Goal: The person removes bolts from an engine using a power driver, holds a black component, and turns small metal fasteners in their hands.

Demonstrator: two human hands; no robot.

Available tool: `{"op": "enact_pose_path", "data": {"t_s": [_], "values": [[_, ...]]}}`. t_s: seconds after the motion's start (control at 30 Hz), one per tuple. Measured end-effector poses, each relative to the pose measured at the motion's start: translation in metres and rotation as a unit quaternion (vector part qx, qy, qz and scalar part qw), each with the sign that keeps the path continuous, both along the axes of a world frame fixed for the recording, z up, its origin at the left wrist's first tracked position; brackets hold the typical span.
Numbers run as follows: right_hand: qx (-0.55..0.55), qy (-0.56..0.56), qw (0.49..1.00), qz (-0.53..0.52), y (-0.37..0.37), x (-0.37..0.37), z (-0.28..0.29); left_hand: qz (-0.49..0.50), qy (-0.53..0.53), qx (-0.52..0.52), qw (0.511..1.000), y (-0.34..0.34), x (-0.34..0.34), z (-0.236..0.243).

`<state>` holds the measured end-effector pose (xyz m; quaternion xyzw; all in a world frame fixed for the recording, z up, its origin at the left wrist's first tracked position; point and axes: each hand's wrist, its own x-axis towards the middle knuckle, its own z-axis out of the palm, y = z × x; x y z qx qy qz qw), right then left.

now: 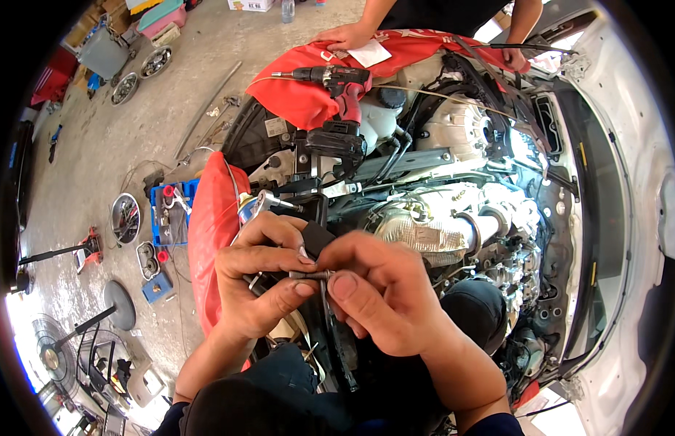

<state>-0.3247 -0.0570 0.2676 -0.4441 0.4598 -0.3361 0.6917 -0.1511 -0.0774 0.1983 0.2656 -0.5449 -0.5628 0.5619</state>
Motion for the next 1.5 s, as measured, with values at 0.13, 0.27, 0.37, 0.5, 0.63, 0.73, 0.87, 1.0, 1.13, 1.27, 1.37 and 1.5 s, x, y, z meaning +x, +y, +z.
{"op": "enact_pose_path", "data": {"t_s": [0.13,0.27,0.37,0.5,0.63,0.73,0.87,1.0,1.13,1.27,1.37,1.5], "values": [[-0.081,0.034,0.996,-0.025,0.001,0.002,0.0,-0.005,0.0,0.002,1.0,0.0,-0.001,0.003],[0.014,-0.015,1.0,-0.014,0.002,0.003,0.001,0.0,-0.006,-0.002,1.0,0.002,0.0,0.001],[-0.133,0.05,0.987,-0.076,0.004,0.007,-0.006,0.006,0.004,0.007,1.0,0.003,-0.001,0.001],[-0.136,0.031,0.989,0.05,0.0,-0.007,-0.012,-0.004,-0.003,0.006,1.0,0.003,0.0,0.002],[-0.095,0.044,0.992,-0.071,0.004,0.006,-0.003,0.004,-0.01,-0.005,1.0,0.003,-0.001,0.002],[-0.053,0.028,0.998,-0.017,0.004,-0.001,-0.004,0.0,-0.013,-0.013,1.0,0.002,0.0,0.004],[-0.014,-0.011,1.0,0.001,0.003,0.004,-0.001,0.005,-0.011,0.002,1.0,0.004,0.001,0.004],[-0.037,0.032,0.998,-0.046,0.004,0.006,0.0,0.007,-0.025,-0.008,1.0,0.003,0.001,0.006],[0.021,-0.017,1.0,-0.002,0.001,0.001,0.001,0.001,-0.001,0.007,1.0,0.005,-0.001,0.003],[-0.052,0.054,0.996,-0.054,0.004,0.006,0.001,0.009,-0.027,-0.003,1.0,0.003,0.0,0.004],[-0.051,0.031,0.998,0.014,0.001,-0.005,-0.001,0.012,-0.033,-0.016,0.999,0.002,0.0,0.006],[0.036,-0.043,0.998,0.021,0.0,-0.009,-0.001,0.002,-0.037,-0.038,0.999,0.001,0.0,0.005]]}}
